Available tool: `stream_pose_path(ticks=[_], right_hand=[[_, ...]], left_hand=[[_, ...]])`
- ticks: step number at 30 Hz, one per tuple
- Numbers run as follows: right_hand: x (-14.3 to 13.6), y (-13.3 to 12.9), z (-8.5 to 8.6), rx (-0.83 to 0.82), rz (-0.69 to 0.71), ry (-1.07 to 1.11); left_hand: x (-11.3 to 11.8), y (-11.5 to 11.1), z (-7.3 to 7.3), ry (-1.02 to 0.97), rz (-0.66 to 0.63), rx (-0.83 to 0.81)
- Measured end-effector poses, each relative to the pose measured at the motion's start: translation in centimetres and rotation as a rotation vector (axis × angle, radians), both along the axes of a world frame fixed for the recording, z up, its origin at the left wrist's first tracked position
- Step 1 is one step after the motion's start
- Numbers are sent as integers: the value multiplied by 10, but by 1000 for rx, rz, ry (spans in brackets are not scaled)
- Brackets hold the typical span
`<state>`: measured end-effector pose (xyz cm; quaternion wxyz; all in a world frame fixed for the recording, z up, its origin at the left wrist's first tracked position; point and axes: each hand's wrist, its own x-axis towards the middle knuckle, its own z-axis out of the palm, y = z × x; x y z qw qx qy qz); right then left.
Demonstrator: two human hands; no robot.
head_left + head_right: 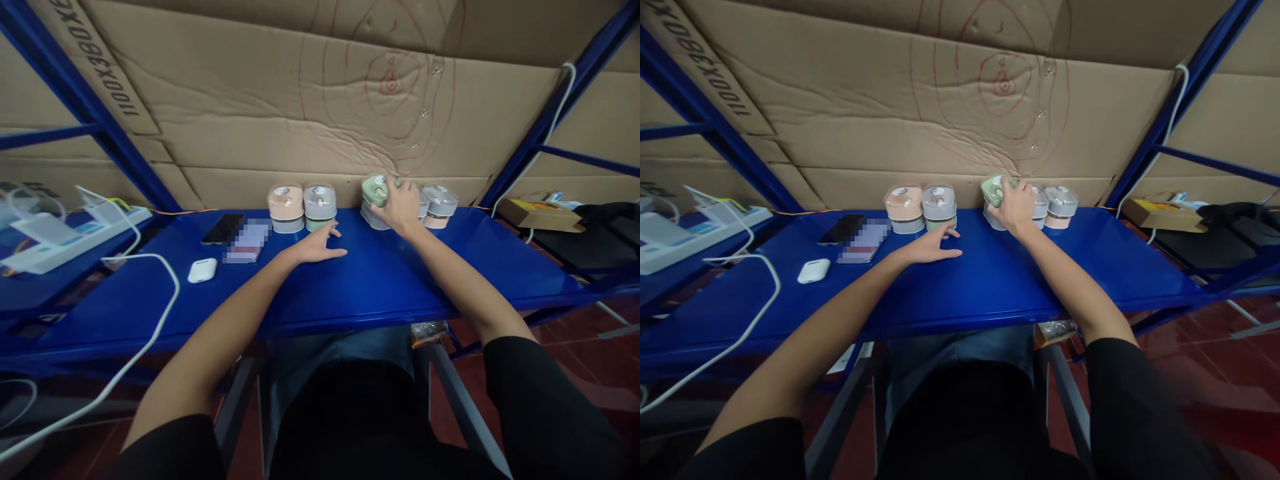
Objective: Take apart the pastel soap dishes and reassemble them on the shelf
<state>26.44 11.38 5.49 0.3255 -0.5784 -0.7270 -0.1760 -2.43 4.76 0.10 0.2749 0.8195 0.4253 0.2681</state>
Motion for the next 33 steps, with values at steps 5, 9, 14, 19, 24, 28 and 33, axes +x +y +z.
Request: stream_pose_path(ticks=[5, 9, 14, 19, 24, 28, 33], right_hand=[[-11, 13, -6, -56, -71, 19], [-10, 14, -12, -19, -24, 26], [-7, 13, -14, -19, 5, -25], [-14, 1, -6, -45, 36, -43], [-53, -6, 11, -168, 318, -174], [-98, 2, 11, -192, 496, -357], [-124, 2, 2, -189, 486, -435]], left_hand=[[1, -1, 1, 12, -2, -12], [1, -2, 0, 15, 5, -5], [0, -1, -1, 23, 3, 3], [1, 0, -2, 27, 14, 14], [4, -2, 1, 81, 6, 110], [8, -8, 11, 93, 27, 246], [11, -16, 20, 27, 175, 311]])
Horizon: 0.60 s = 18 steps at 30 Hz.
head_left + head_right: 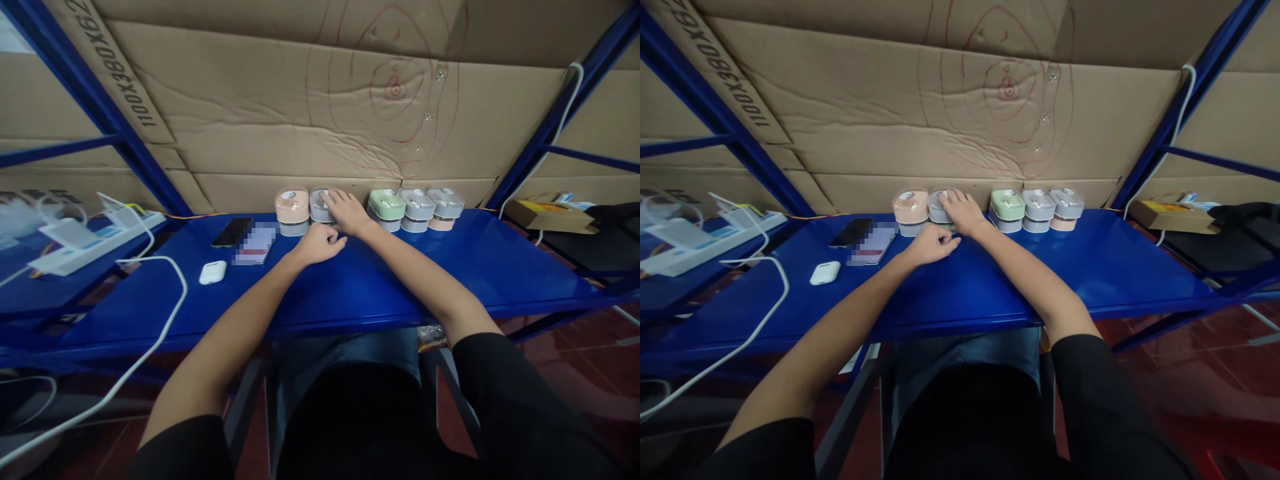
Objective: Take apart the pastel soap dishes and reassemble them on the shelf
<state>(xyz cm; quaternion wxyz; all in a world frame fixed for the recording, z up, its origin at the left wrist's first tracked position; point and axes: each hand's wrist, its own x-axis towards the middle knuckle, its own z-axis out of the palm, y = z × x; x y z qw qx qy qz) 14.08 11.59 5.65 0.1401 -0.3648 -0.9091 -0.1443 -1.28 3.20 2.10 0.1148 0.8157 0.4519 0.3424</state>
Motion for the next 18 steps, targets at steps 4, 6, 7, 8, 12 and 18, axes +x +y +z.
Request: stream_pose_path(ticks=[4, 6, 7, 8, 12, 18], right_hand=[[8, -10, -5, 46, 0, 41], [17, -15, -7, 51, 6, 119], [23, -17, -8, 49, 10, 176], [31, -19, -8, 48, 16, 241], [71, -30, -5, 58, 28, 508], [126, -54, -15, -204, 40, 771]], left_hand=[[5, -2, -1, 1, 6, 67], [7, -2, -1, -18, 7, 109], [7, -2, -1, -41, 7, 141], [7, -2, -1, -74, 11, 177], [3, 0, 1, -250, 94, 289], [-2, 17, -7, -503, 142, 55]])
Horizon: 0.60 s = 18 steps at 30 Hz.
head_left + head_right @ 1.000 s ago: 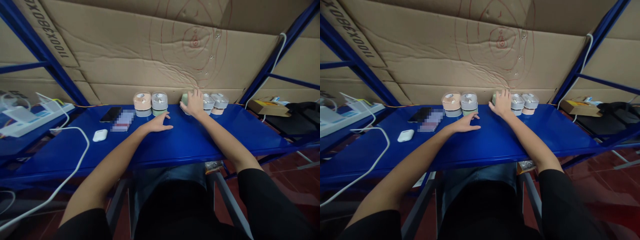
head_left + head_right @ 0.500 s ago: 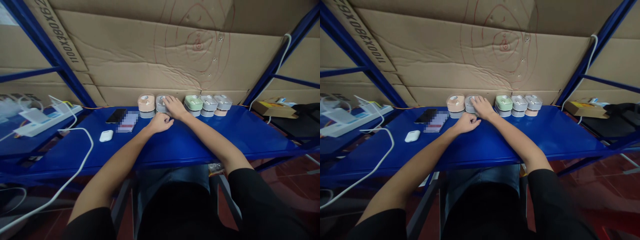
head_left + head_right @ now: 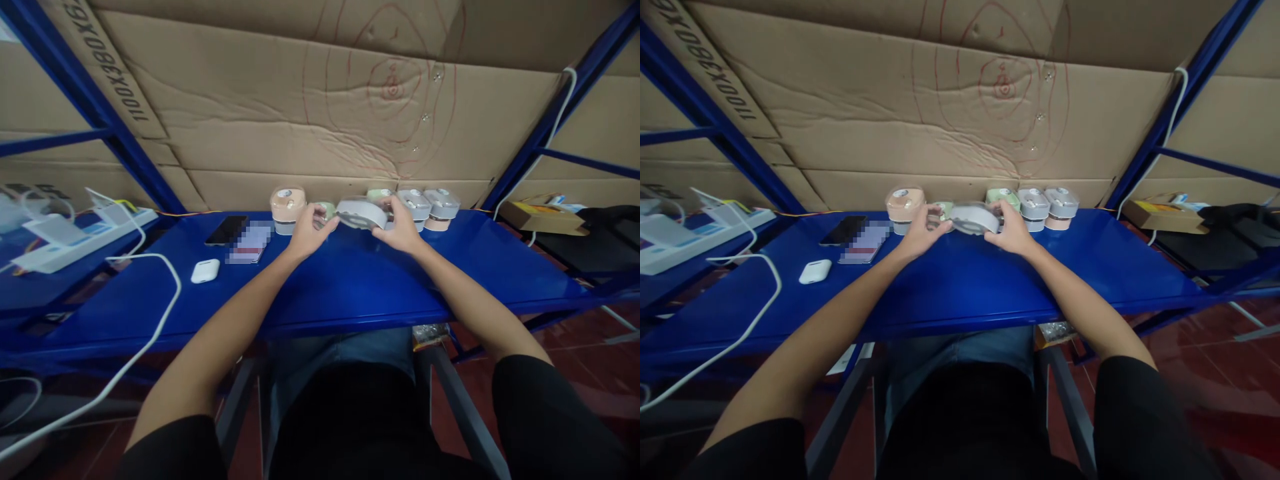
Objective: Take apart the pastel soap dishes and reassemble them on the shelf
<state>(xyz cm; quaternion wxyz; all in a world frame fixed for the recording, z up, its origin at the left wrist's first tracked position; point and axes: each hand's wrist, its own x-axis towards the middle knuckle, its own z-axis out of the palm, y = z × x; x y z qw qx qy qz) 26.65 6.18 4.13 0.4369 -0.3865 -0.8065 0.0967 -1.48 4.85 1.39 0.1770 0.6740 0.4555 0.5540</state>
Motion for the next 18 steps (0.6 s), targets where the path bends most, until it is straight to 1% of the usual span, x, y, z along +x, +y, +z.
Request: stream_pose_path(ticks=[2, 4, 6, 7, 9, 11, 14, 16, 18], right_hand=[[8, -6, -8, -106, 131, -3], [13, -8, -15, -161, 249, -48], [16, -9, -17, -181, 305, -123], [17, -8, -18, -194, 314, -170], [20, -6, -17, -228, 324, -268], [23, -4, -16, -270, 353, -337], [24, -2, -17, -301, 396, -361], [22, -4, -18, -283, 385, -352], [18, -6, -18, -234, 352, -341]], left_hand=[[0, 3, -6, -10, -132, -150], [1, 3, -10, 33, -295, -282], [1, 0, -12, 93, -417, -354], [1, -2, -12, 120, -447, -367], [2, -6, -11, 173, -452, -356], [3, -10, -10, 230, -413, -310], [9, -13, -12, 324, -333, -213], [15, -16, -15, 382, -293, -157], [22, -20, -17, 429, -280, -126]])
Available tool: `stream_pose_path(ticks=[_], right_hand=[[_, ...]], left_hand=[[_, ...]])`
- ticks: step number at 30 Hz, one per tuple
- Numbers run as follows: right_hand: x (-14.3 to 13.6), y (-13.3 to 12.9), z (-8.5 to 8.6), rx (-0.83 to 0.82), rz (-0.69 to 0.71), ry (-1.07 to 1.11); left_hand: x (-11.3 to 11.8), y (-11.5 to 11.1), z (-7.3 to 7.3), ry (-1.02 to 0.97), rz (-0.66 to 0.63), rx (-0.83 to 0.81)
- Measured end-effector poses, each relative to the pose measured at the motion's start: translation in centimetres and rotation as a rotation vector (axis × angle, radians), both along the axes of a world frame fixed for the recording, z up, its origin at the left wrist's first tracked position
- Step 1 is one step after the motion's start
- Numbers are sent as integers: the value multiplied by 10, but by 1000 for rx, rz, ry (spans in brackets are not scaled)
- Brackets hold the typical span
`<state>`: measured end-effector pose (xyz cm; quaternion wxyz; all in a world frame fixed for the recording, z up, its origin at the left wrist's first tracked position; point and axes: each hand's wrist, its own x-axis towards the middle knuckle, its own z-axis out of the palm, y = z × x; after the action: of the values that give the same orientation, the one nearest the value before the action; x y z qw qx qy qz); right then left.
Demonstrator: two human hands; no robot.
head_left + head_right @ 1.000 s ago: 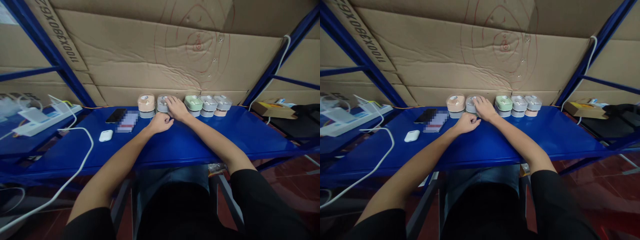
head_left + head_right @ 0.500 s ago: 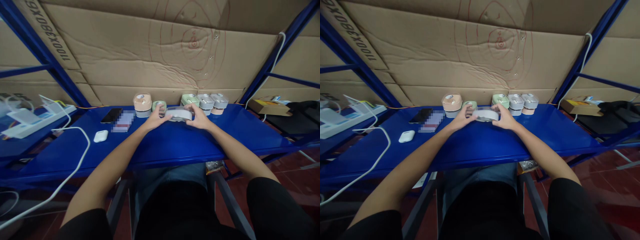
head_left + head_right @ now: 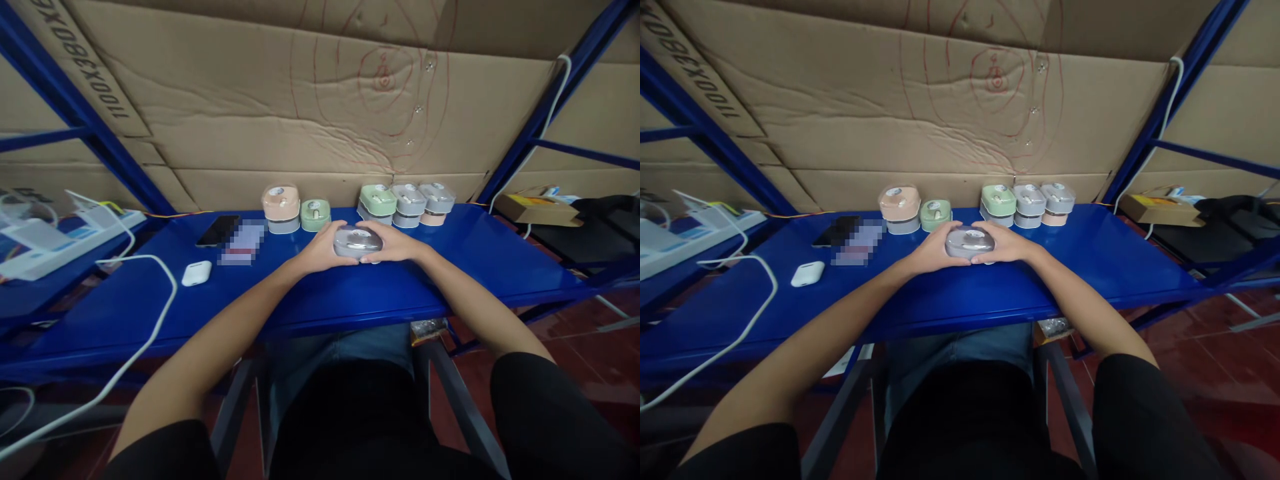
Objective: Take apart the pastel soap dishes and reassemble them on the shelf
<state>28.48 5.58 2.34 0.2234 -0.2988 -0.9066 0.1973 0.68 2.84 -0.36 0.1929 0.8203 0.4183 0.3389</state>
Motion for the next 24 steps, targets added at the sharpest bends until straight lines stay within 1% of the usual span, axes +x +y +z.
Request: stream_pose_path(ticks=[4, 6, 8, 10, 13, 15, 17, 21, 24], right_hand=[[-4, -5, 7, 71, 7, 4], [1, -6, 15, 37, 22, -10], [11, -6, 25, -39, 14, -29], [23, -4, 34, -117, -44, -66], [43, 3, 41, -191, -209, -172], [53, 9, 39, -224, -286, -233], [59, 16, 35, -239, -314, -266], [67, 26, 26, -205, -329, -324], [71, 31, 23, -171, -315, -345]], left_hand=[[9, -7, -2, 30, -29, -3], [10, -8, -1, 25, -58, -19], [9, -9, 1, 25, -88, -29], [7, -9, 2, 41, -102, -28], [3, -11, 5, 106, -109, -25], [3, -13, 8, 154, -134, -21], [3, -15, 10, 177, -165, -11], [5, -16, 12, 165, -220, -19], [4, -15, 12, 140, -236, -37]])
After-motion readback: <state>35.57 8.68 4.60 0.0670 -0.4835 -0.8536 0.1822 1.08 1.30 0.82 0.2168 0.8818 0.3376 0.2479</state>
